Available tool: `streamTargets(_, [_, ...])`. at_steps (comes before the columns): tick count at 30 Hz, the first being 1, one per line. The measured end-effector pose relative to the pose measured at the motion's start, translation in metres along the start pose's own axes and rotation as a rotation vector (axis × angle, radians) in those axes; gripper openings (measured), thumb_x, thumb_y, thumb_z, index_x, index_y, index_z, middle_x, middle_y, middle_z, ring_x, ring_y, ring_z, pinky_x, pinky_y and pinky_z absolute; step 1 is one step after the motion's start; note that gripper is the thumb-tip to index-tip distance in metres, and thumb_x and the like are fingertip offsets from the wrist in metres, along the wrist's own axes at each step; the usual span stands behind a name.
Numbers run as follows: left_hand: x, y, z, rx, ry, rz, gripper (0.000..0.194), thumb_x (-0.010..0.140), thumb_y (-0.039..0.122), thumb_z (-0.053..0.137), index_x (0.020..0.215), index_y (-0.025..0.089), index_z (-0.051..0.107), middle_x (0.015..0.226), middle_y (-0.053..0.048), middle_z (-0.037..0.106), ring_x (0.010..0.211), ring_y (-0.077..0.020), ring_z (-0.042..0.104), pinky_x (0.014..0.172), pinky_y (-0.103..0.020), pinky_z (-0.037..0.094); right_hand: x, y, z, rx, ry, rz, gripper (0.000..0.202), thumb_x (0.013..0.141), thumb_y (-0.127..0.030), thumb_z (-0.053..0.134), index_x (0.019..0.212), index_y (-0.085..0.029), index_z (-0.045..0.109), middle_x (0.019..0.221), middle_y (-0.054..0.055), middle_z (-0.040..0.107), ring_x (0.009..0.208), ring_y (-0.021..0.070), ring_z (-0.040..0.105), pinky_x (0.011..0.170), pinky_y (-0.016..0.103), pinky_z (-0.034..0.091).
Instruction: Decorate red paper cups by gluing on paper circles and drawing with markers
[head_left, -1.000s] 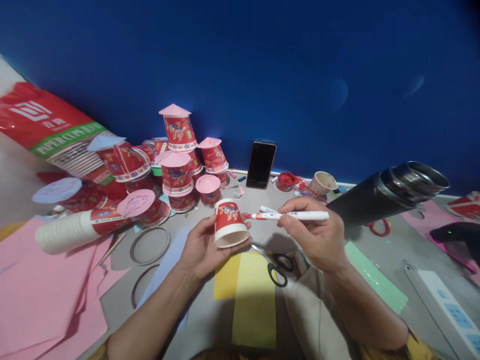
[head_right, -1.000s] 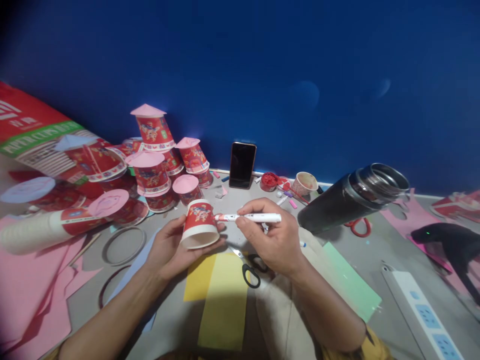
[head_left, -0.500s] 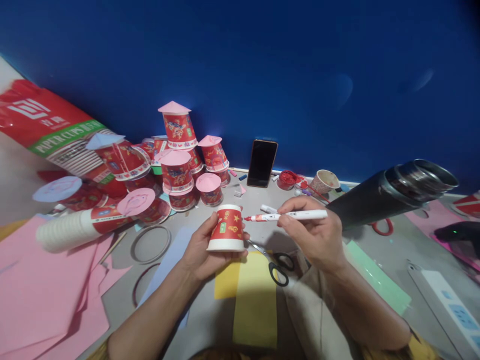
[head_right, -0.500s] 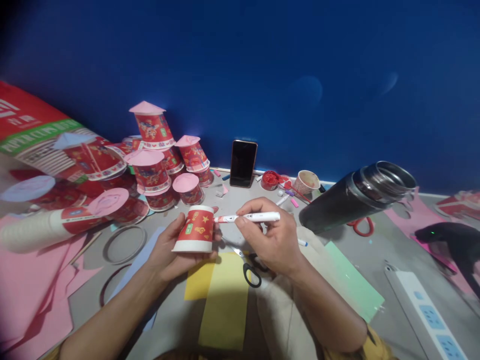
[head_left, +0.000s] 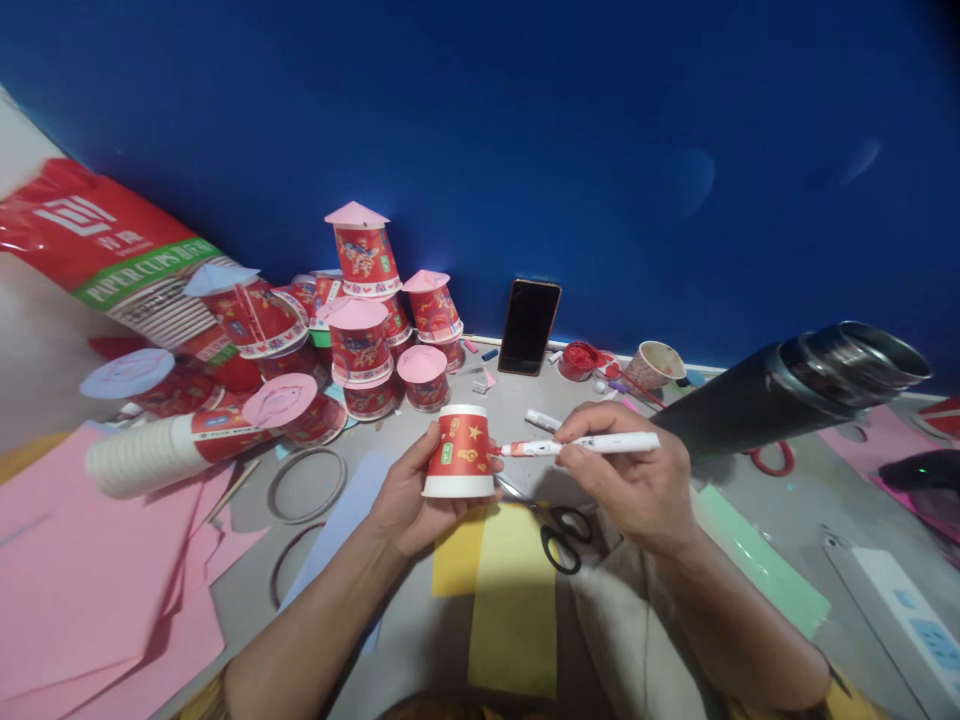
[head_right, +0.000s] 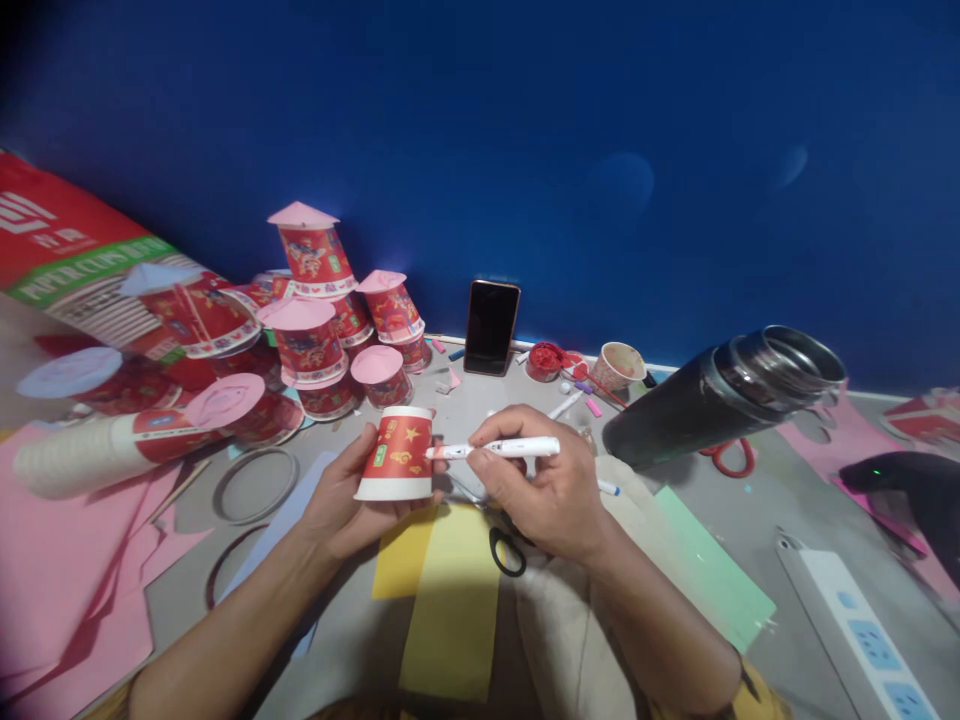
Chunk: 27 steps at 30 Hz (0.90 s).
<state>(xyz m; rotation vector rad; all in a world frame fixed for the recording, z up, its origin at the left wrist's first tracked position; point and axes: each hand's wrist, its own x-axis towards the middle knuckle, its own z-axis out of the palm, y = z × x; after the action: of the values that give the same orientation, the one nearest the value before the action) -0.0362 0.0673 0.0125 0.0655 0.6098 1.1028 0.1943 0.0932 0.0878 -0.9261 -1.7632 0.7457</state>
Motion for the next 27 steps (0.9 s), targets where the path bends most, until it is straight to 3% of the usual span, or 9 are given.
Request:
streamTargets(10, [-0.002, -0.001, 0.007, 0.063, -0.013, 0.044, 0.044, 0.111, 0.042, 0.049, 0.127, 0.008, 0.073, 0.108, -0.022, 0.084, 0.089, -0.0339, 0.083, 0.078, -0.051, 0.07, 0.001, -0.002, 0.0, -0.031, 0.001, 0.019, 0.003, 0.088, -0.022, 0.075, 0.085, -0.021, 0.076, 0.063, -0.003, 0.071, 0.048, 0.0106, 0.058, 0.048, 0.02, 0.046])
streamTargets(17, [0.0, -0.003, 0.019, 0.093, 0.05, 0.085, 0.055, 0.114, 0.044, 0.037, 0.117, 0.003, 0.075, 0.098, -0.022, 0.083, 0.078, -0.0282, 0.081, 0.073, -0.039, 0.067, 0.002, -0.005, 0.002, -0.036, -0.035, -0.024, 0.005, 0.089, -0.02, 0.073, 0.085, -0.021, 0.076, 0.066, -0.002, 0.073, 0.049, 0.0107, 0.059, 0.049, 0.02, 0.047])
streamTargets(22, [-0.001, -0.005, 0.022, 0.087, 0.145, 0.127, 0.049, 0.114, 0.035, 0.041, 0.106, 0.003, 0.077, 0.089, -0.019, 0.082, 0.075, -0.0243, 0.079, 0.075, -0.035, 0.066, 0.002, -0.006, 0.003, -0.037, -0.05, -0.053, 0.006, 0.089, -0.019, 0.073, 0.084, -0.021, 0.076, 0.068, -0.001, 0.074, 0.052, 0.012, 0.062, 0.051, 0.021, 0.049])
streamTargets(27, [-0.001, -0.007, 0.015, 0.081, 0.171, 0.142, 0.038, 0.111, 0.033, 0.052, 0.109, 0.004, 0.077, 0.095, -0.018, 0.083, 0.081, -0.0255, 0.081, 0.079, -0.037, 0.067, 0.002, -0.008, 0.004, -0.038, -0.077, -0.055, 0.006, 0.088, -0.019, 0.072, 0.083, -0.021, 0.075, 0.068, -0.001, 0.075, 0.052, 0.013, 0.062, 0.05, 0.023, 0.048])
